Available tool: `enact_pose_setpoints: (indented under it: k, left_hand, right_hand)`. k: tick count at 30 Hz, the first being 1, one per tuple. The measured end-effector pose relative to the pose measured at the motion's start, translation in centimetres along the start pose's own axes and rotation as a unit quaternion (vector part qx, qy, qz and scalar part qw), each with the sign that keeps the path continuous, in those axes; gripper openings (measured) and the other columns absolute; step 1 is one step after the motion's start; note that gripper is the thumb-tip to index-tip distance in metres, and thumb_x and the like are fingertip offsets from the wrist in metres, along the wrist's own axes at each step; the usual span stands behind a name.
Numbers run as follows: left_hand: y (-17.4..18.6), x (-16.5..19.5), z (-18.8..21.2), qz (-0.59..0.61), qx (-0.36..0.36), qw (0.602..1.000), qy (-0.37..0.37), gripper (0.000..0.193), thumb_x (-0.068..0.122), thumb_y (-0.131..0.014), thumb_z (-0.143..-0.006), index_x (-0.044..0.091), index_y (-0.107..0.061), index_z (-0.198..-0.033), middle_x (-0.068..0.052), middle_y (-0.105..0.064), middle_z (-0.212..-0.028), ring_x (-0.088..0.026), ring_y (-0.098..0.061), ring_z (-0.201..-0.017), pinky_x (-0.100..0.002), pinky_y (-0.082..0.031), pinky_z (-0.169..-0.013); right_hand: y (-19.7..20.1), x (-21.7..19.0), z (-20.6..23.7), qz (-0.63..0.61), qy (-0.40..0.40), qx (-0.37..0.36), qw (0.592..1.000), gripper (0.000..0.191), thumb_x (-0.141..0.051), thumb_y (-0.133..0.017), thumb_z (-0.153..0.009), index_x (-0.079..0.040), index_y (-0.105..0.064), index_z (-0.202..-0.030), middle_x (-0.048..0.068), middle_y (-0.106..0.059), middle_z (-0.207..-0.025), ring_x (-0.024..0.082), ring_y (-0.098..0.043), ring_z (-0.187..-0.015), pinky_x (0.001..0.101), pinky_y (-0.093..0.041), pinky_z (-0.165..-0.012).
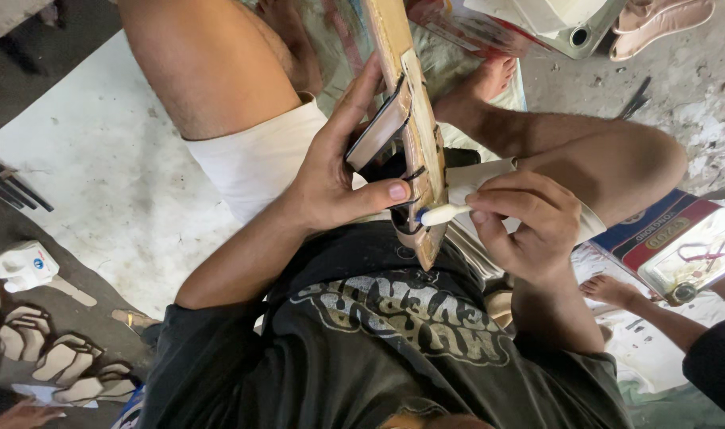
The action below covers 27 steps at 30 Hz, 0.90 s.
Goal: The person sits on the floor and uses a toothbrush to apply white paint to the straps of multiple beige sandals. They pick up each sandal, paint the straps, and place it back in a row.
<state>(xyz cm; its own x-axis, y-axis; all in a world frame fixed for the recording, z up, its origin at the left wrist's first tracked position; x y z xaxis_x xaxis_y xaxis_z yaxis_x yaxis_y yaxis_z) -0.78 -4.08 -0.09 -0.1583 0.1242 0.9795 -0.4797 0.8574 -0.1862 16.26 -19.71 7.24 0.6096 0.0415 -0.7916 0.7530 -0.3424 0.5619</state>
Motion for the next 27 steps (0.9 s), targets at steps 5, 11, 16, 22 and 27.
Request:
enact_pose_setpoints:
  k: [5, 11, 16, 22, 27]
  left_hand:
    - [-0.4, 0.3, -0.1, -0.038, -0.027, 0.999, -0.010, 0.104, 0.024, -0.084, -0.096, 0.003, -0.012, -0.168, -0.013, -0.023, -0.174, -0.022, -0.025, -0.158, -0.034, -0.019, -0.132]
    - [-0.3, 0.3, -0.1, 0.002, -0.007, 1.000, 0.020, 0.102, 0.023, -0.083, -0.100, 0.001, -0.011, -0.168, -0.015, -0.020, -0.176, -0.022, -0.025, -0.158, -0.034, -0.023, -0.132]
    - [-0.1, 0.3, 0.0, 0.025, -0.001, 0.999, 0.024, 0.100, 0.023, -0.083, -0.103, 0.002, -0.011, -0.169, -0.012, -0.018, -0.171, -0.020, -0.026, -0.158, -0.032, -0.026, -0.131]
    - [-0.1, 0.2, 0.0, -0.004, -0.018, 1.000, 0.007, 0.098, 0.023, -0.085, -0.104, 0.005, -0.014, -0.169, -0.010, -0.018, -0.171, -0.019, -0.026, -0.158, -0.032, -0.023, -0.133]
    - [0.0, 0.3, -0.1, -0.036, -0.021, 0.999, -0.014, 0.098, 0.026, -0.085, -0.106, 0.008, -0.013, -0.169, -0.009, -0.017, -0.171, -0.019, -0.026, -0.159, -0.033, -0.024, -0.134]
  right_hand:
    - [-0.1, 1.0, 0.6, 0.016, -0.060, 0.016, 0.998, 0.016, 0.006, -0.075, -0.093, -0.002, -0.069, -0.106, 0.013, -0.073, -0.097, 0.019, -0.071, -0.078, 0.0260, -0.055, -0.066]
    - [-0.6, 1.1, 0.7, -0.037, -0.048, 0.033, 0.998, 0.015, 0.006, -0.075, -0.098, -0.001, -0.068, -0.109, 0.015, -0.071, -0.107, 0.021, -0.071, -0.086, 0.0281, -0.057, -0.076]
    - [-0.3, 1.0, 0.5, -0.065, -0.012, -0.006, 0.998, 0.017, 0.006, -0.075, -0.089, -0.002, -0.069, -0.103, 0.013, -0.069, -0.102, 0.022, -0.070, -0.088, 0.0286, -0.056, -0.076]
    - [0.0, 1.4, 0.5, -0.035, 0.003, -0.027, 0.999, 0.015, 0.003, -0.078, -0.092, -0.004, -0.071, -0.104, 0.011, -0.070, -0.104, 0.021, -0.071, -0.088, 0.0299, -0.057, -0.077]
    - [0.5, 1.8, 0.0, 0.017, 0.064, -0.042, 0.997, 0.014, -0.003, -0.080, -0.088, -0.008, -0.073, -0.098, 0.008, -0.071, -0.095, 0.018, -0.069, -0.081, 0.0300, -0.052, -0.069]
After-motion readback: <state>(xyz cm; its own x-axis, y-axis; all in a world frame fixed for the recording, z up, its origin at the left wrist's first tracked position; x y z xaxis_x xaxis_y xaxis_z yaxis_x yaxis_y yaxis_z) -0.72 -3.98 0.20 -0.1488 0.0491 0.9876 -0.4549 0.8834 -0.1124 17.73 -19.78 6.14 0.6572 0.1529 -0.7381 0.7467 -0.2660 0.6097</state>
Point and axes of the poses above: each hand's wrist, its own z-axis away from the middle knuckle, its own y-axis out of the back of the hand, x = y × z, the point moved 5 cm from there along -z, towards the middle knuckle
